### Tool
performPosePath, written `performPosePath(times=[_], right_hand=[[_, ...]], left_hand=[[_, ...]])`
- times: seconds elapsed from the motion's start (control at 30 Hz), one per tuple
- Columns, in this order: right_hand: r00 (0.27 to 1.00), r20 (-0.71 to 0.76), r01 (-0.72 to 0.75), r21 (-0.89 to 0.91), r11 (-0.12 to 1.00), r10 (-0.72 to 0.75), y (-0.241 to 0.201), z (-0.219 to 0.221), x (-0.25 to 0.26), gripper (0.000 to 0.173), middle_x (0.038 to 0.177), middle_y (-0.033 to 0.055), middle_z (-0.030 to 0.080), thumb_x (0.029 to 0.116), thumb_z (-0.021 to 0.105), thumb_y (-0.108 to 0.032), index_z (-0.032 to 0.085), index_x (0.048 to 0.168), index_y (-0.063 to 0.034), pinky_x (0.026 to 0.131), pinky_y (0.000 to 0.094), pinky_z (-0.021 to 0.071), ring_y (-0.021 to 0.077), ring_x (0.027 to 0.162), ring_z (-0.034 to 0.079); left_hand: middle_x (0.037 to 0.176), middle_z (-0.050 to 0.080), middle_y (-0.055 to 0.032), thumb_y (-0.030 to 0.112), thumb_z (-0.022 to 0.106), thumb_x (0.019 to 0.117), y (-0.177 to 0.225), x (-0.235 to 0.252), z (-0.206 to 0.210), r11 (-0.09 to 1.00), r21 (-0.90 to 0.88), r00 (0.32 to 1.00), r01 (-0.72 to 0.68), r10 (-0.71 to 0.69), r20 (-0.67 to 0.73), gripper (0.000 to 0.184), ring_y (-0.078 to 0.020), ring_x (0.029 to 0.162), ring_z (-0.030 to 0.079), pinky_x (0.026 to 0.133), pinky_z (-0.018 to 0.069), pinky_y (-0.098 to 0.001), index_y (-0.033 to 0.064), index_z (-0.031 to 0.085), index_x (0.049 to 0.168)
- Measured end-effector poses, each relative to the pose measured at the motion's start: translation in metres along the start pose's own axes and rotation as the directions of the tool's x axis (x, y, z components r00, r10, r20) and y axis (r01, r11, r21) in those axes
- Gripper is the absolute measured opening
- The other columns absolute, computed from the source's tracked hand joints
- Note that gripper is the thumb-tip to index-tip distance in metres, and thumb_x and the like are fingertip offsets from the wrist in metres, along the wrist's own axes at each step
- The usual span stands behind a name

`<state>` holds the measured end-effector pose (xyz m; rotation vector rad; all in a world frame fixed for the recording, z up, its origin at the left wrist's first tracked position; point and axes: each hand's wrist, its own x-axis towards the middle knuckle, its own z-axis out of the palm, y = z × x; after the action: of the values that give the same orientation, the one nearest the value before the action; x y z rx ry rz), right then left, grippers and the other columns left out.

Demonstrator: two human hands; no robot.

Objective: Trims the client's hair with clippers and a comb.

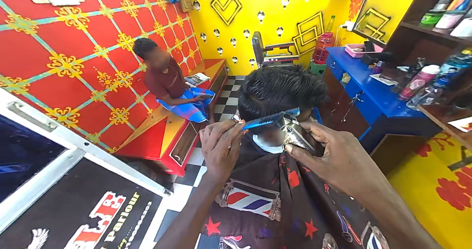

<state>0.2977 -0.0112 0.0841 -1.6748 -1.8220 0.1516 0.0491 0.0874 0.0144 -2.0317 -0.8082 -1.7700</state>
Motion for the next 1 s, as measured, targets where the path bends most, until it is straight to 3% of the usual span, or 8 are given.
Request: performPosePath(times=[0.23,0.37,0.43,0.53,0.67,0.83,1.0], right_hand=[[0.992,-0.004,0.123,0.01,0.992,-0.122,-0.018,0.015,0.007,0.055,0.075,-0.0098,0.066,0.0844,0.063,-0.067,0.071,0.121,-0.0259,0.055,0.0324,0.0528,0.0059,0.064,0.062],[0.963,0.148,0.213,0.097,0.972,-0.226,-0.021,0.022,-0.002,0.055,0.08,-0.0077,0.069,0.0874,0.062,-0.068,0.07,0.122,-0.0259,0.061,0.0348,0.0558,0.0074,0.07,0.066],[0.946,0.242,0.18,0.163,0.97,-0.216,-0.014,0.025,-0.014,0.056,0.088,-0.0046,0.072,0.0886,0.062,-0.068,0.07,0.124,-0.0251,0.067,0.0381,0.0579,0.0097,0.078,0.069],[0.937,0.307,0.1,0.217,0.971,-0.166,0.001,0.029,-0.031,0.059,0.098,-0.0016,0.075,0.0894,0.063,-0.066,0.069,0.129,-0.0225,0.075,0.0424,0.0599,0.0124,0.087,0.072],[0.963,0.245,0.041,0.259,0.965,-0.107,0.023,0.032,-0.05,0.064,0.098,-0.0041,0.075,0.0878,0.063,-0.069,0.07,0.129,-0.0205,0.072,0.0377,0.0606,0.0081,0.085,0.071],[0.983,0.181,-0.048,0.343,0.938,-0.016,0.041,0.039,-0.07,0.061,0.094,-0.0104,0.074,0.0872,0.065,-0.068,0.07,0.127,-0.0214,0.068,0.0273,0.0599,0.0002,0.081,0.069],[0.986,0.136,-0.135,0.312,0.941,0.097,0.034,0.04,-0.089,0.062,0.094,-0.0139,0.074,0.0856,0.066,-0.067,0.07,0.129,-0.0231,0.069,0.0236,0.0593,-0.0032,0.08,0.068]], left_hand=[[0.115,0.07,-0.0011,0.019,0.076,0.0935,-0.001,0.003,-0.002,1.0,-0.009,1.0,-0.013,0.013,0.009,0.021,-0.0156,0.105,0.063,0.089,0.0475,-0.0357,0.0173,0.074,0.114],[0.122,0.066,-0.0011,0.019,0.077,0.0918,0.005,0.016,-0.019,0.968,-0.194,0.979,0.159,-0.181,-0.099,0.032,-0.0119,0.114,0.064,0.097,0.057,-0.0304,0.0121,0.071,0.123],[0.127,0.065,-0.0017,0.025,0.068,0.0992,0.006,0.027,-0.03,0.961,-0.215,0.973,0.173,-0.201,-0.113,0.034,-0.0097,0.112,0.064,0.094,0.0569,-0.0284,0.0077,0.067,0.129],[0.117,0.069,-0.0039,0.031,0.049,0.1089,0.003,0.038,-0.042,0.99,-0.14,0.999,0.029,-0.035,-0.035,0.033,-0.0094,0.102,0.065,0.088,0.0539,-0.0292,0.0078,0.067,0.125],[0.107,0.074,-0.0043,0.025,0.052,0.1075,0.002,0.055,-0.041,0.981,-0.056,0.968,-0.184,0.191,0.163,0.024,-0.0119,0.094,0.065,0.086,0.0435,-0.033,0.0104,0.07,0.115],[0.103,0.076,-0.0081,0.023,0.056,0.1055,-0.02,0.063,-0.035,0.973,-0.047,0.893,-0.224,0.224,0.391,0.024,-0.0165,0.088,0.067,0.084,0.0432,-0.0386,0.0094,0.075,0.112],[0.105,0.076,-0.0078,0.022,0.059,0.1039,-0.041,0.046,-0.036,0.979,-0.037,0.852,-0.202,0.194,0.487,0.022,-0.0202,0.088,0.068,0.082,0.0442,-0.0418,0.011,0.076,0.112]])
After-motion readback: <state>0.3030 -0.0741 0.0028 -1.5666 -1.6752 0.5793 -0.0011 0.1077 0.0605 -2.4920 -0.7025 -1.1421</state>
